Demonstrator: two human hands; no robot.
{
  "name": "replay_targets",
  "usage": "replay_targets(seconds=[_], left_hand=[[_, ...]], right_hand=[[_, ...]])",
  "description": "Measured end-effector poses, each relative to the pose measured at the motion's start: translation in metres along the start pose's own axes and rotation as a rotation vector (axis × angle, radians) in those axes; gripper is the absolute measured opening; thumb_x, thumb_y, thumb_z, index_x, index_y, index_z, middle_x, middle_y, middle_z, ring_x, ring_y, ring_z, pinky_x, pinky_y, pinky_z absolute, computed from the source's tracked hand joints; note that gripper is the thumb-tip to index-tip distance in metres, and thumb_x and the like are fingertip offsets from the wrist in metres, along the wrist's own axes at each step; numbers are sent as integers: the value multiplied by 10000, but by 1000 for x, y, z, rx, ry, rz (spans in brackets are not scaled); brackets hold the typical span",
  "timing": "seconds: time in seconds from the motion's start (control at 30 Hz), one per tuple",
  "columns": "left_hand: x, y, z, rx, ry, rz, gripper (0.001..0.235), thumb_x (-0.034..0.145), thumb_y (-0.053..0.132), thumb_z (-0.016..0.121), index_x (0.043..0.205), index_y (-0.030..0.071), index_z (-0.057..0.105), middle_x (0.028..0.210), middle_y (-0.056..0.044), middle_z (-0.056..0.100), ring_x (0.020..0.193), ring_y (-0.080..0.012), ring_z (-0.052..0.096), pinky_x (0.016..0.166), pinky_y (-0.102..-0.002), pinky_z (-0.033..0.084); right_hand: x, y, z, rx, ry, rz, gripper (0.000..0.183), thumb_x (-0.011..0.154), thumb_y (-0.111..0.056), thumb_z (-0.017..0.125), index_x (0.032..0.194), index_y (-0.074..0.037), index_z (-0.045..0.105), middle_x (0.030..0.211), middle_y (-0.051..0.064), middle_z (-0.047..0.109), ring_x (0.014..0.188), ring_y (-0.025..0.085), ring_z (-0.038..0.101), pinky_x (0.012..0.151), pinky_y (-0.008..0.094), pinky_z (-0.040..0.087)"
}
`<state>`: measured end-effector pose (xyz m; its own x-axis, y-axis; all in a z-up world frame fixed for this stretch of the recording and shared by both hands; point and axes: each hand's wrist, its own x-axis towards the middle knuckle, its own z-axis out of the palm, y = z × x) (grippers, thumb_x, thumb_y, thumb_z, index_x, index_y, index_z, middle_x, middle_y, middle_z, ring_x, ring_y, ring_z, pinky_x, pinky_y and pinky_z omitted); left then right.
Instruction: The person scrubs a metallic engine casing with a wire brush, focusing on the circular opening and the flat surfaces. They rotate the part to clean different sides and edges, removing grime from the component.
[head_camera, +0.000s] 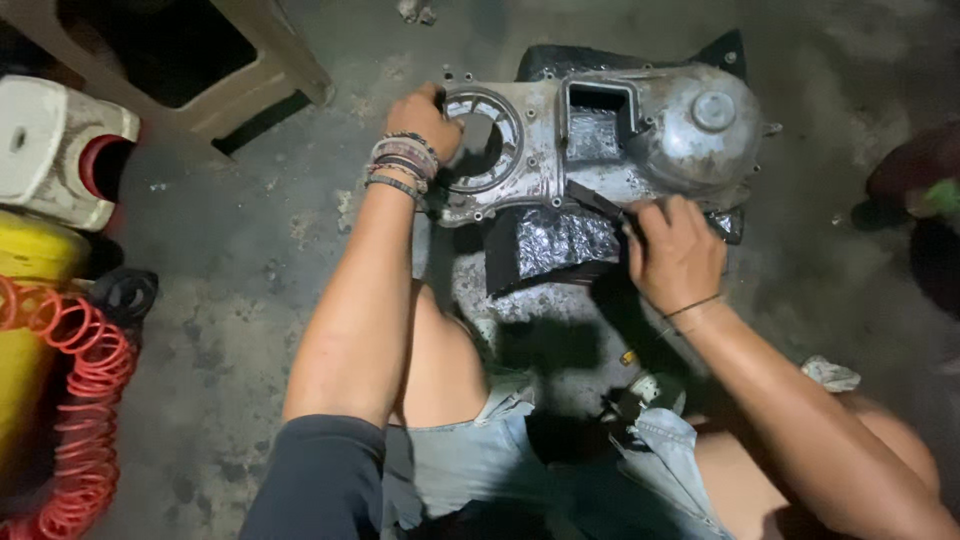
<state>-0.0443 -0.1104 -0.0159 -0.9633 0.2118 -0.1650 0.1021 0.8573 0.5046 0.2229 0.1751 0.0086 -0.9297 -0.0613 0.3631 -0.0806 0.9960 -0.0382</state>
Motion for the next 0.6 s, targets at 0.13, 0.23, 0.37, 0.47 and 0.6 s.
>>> replay_targets(seconds=[0.13, 0.23, 0.37, 0.47, 0.6], left_hand=[[-7, 7, -4, 22, 4, -63, 510, 858, 324, 689, 1327, 136, 625, 1251, -155, 700, 1120, -443, 644, 951, -547, 537], [-7, 3, -6, -10, 9, -48, 475, 876, 271, 686, 1321, 124, 608, 1217, -186, 694, 1105, -433, 646, 903, -538, 552], [-20, 28, -13, 54, -22, -49, 568, 868, 324, 689, 1369, 88, 562, 1229, -217, 673, 1099, -476, 629, 917, -561, 540], [-23, 18, -18, 23, -47, -61, 557, 906, 311, 690, 1393, 80, 548, 1289, -197, 658, 1147, -452, 619, 951, -556, 540], [-16, 4, -11, -4, -29, 0, 498, 917, 313, 682, 1345, 77, 588, 1225, -195, 689, 1120, -458, 620, 937, -570, 543]], right_hand=[[4, 20, -7, 63, -13, -20, 208, 1010, -271, 666, 1181, -152, 658, 941, 104, 535, 891, 330, 615, 567, 456, 489], [8, 36, -14, -17, -184, 96, 277, 969, -342, 638, 1190, -176, 654, 1007, 138, 579, 949, 369, 617, 606, 508, 521], [7, 29, -13, 26, -234, 80, 240, 982, -330, 618, 1168, -191, 676, 1037, 128, 616, 946, 368, 638, 559, 508, 544], [-5, 45, -28, -40, -244, 52, 226, 992, -334, 624, 1140, -165, 651, 1024, 126, 607, 957, 366, 640, 555, 504, 551], [-40, 76, -31, -332, -146, 78, 187, 987, -386, 682, 1082, -226, 666, 956, 73, 555, 920, 301, 636, 512, 438, 497]])
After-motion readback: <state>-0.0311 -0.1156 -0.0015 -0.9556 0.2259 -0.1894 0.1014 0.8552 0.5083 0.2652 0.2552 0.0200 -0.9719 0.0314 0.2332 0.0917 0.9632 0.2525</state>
